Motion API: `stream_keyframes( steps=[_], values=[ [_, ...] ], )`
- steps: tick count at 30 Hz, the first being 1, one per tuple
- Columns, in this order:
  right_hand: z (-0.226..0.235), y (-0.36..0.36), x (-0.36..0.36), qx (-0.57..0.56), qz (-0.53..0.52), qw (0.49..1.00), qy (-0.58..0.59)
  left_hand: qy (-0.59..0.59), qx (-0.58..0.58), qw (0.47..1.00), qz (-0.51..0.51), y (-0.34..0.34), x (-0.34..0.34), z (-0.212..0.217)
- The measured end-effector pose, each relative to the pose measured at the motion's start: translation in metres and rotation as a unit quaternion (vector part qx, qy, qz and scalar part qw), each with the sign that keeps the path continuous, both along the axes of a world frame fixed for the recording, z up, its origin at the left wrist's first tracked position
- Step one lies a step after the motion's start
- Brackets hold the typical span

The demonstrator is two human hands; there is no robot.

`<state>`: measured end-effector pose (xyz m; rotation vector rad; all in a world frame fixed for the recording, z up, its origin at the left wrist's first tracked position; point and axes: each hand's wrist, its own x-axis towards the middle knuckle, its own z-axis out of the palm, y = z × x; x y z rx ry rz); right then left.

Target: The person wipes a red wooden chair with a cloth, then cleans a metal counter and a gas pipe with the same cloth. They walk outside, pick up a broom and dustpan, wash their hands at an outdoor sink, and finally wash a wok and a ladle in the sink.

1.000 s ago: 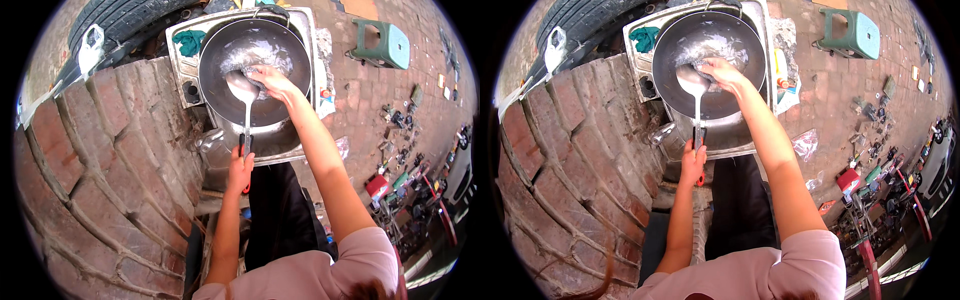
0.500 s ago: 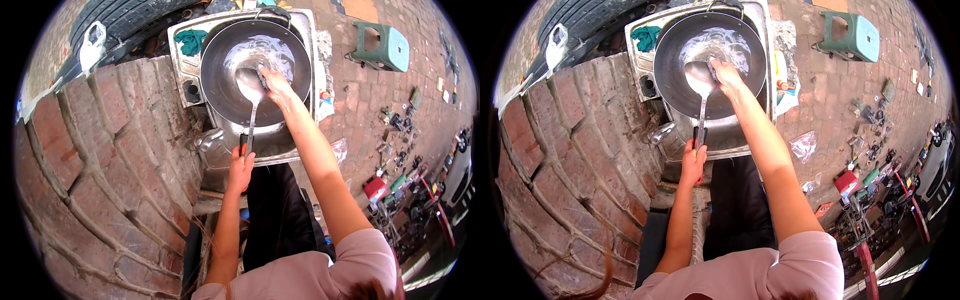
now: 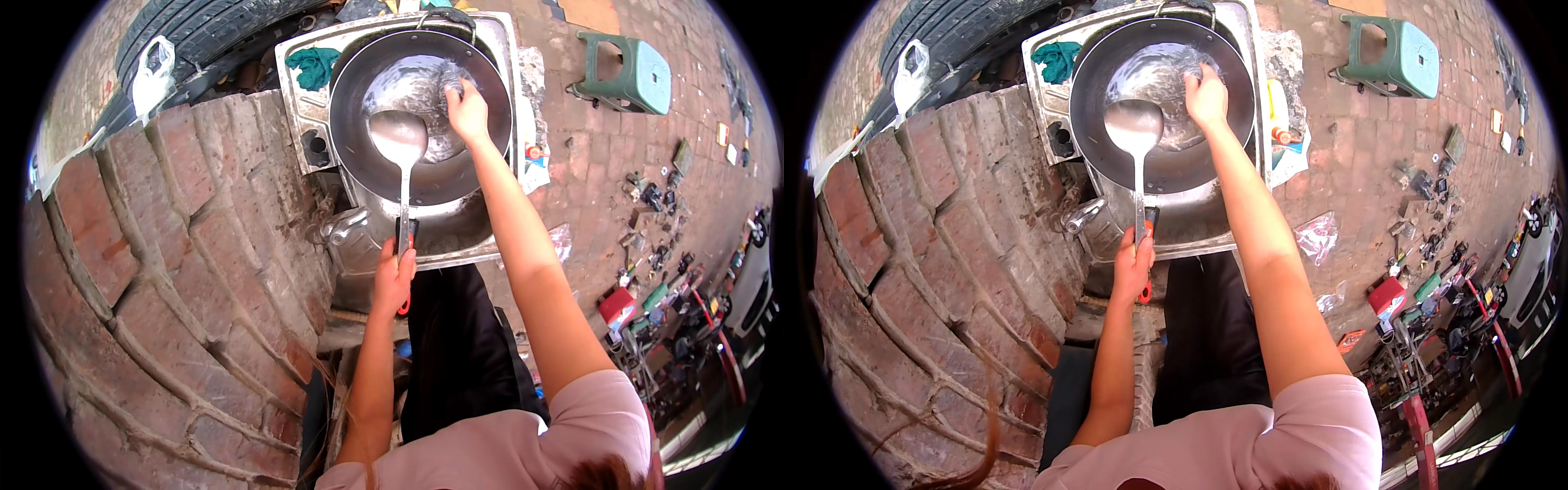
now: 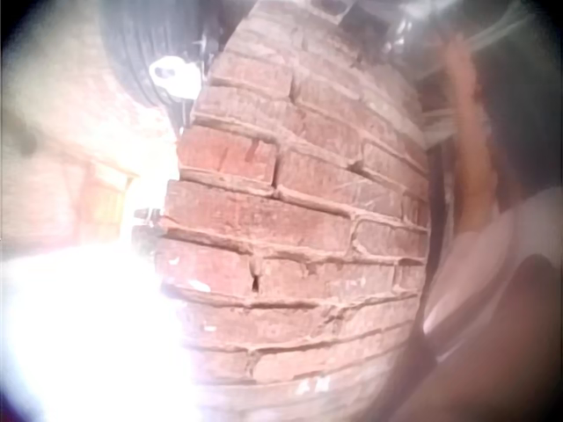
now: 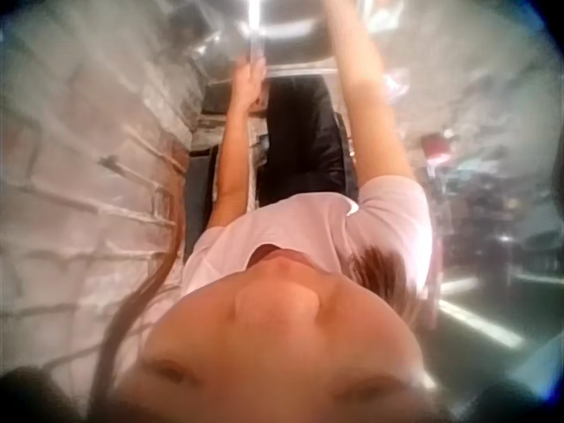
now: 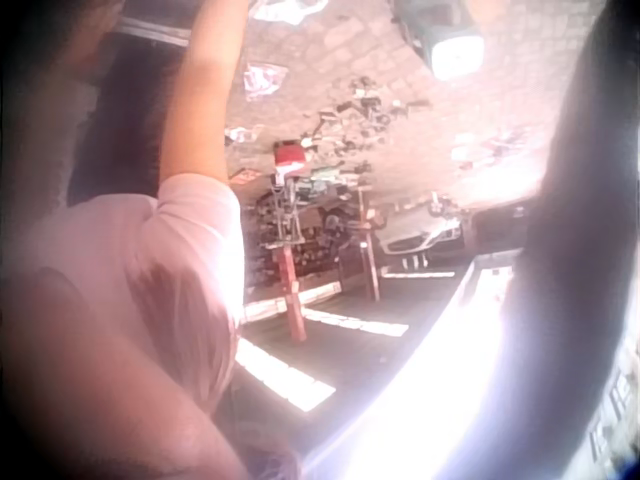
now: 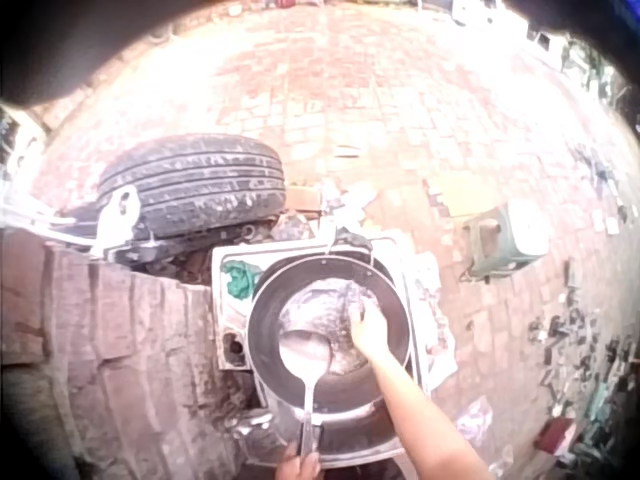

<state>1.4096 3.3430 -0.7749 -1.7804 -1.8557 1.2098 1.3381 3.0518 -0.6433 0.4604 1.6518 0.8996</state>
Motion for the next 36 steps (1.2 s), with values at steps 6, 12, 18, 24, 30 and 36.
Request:
stream_keyframes(
  steps=[6,12,18,24,30,36],
  values=[
    [-0.017,-0.038,-0.004,0.230,0.355,0.884,-0.198,0.000,0.020,1.000,0.000,0.009,-0.001,0.010],
    [-0.012,-0.017,0.002,-0.156,-0.004,0.965,0.212,0.049,0.013,0.998,-0.021,0.006,0.001,0.003],
    [0.060,-0.039,-0.015,-0.299,0.030,0.882,0.363,0.037,-0.016,0.999,-0.016,0.013,0.001,0.011],
    [0.030,-0.021,-0.016,-0.449,0.007,0.831,0.330,0.015,-0.004,1.000,-0.006,0.015,0.001,0.010],
    [0.036,-0.039,-0.015,-0.437,-0.146,0.810,0.363,0.034,0.004,0.999,-0.016,0.011,0.001,0.006],
    [0.025,-0.022,-0.012,-0.188,-0.082,0.979,0.019,0.002,0.010,1.000,-0.017,0.008,-0.001,0.005]
  ],
)
